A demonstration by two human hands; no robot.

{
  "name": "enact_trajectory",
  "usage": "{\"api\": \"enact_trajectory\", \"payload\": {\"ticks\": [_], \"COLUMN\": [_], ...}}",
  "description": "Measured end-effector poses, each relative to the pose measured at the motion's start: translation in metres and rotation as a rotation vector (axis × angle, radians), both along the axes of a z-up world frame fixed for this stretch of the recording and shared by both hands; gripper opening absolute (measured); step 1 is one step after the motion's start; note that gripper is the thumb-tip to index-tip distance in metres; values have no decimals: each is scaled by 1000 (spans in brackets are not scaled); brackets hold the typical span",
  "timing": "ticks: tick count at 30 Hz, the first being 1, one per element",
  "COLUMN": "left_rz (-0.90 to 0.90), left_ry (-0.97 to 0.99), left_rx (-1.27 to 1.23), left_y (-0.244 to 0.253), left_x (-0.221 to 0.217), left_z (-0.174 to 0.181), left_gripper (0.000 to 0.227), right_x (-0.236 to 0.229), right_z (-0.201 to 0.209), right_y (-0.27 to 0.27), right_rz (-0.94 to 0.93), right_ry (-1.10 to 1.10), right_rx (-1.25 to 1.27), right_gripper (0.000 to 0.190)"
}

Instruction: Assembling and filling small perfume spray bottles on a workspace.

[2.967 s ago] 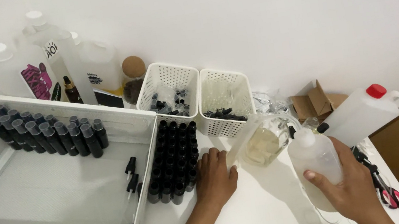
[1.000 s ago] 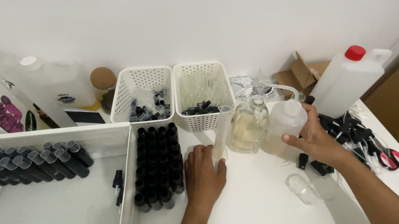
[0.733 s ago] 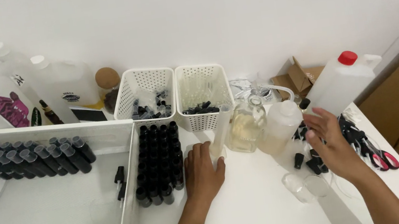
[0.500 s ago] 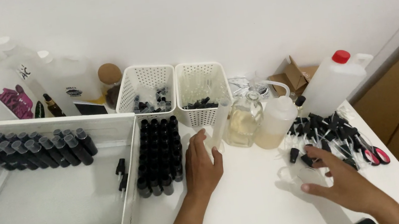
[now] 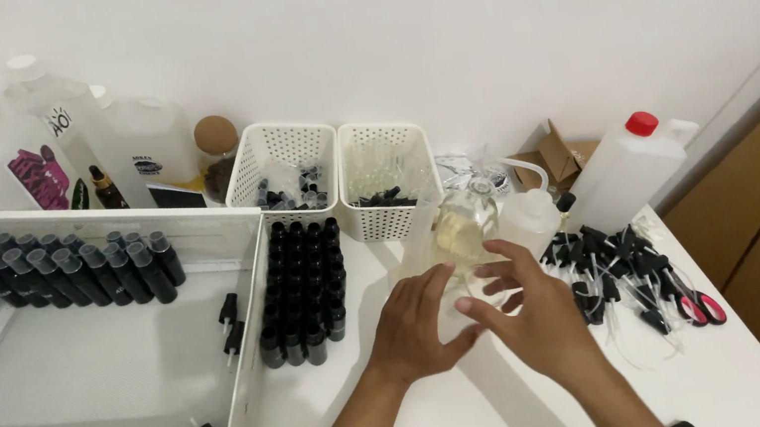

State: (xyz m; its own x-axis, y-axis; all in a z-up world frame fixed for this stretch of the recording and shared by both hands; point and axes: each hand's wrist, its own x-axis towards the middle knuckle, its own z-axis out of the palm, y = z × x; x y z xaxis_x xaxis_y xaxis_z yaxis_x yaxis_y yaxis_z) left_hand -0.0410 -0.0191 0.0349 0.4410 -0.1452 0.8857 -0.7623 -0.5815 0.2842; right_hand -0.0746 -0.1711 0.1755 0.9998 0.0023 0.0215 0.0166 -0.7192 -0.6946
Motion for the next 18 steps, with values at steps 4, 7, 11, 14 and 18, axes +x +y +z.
{"api": "enact_trajectory", "payload": {"ticks": [4,7,11,14,18], "left_rz": [18,71,123,113,92], "left_ry": [117,103,208,270,333], "left_rx": [-81,-223,-377,-440,-476], "left_y": [3,11,14,10,12], "left_x": [6,6,11,12,15], "left_z": [-11,-3,-5,-8,-7], "left_gripper": [59,56,59,61,63], "right_x": [3,10,26,35,55], "right_z": [-16,-30,-30,-23,-23], "right_y": [23,27,28,35,45], "right_rz": [44,64,-30,-62,-13], "right_ry": [-88,-267,-306,-242,-198], "right_rx": [133,276,346,326,305], "right_gripper": [77,57,40,42,54]}}
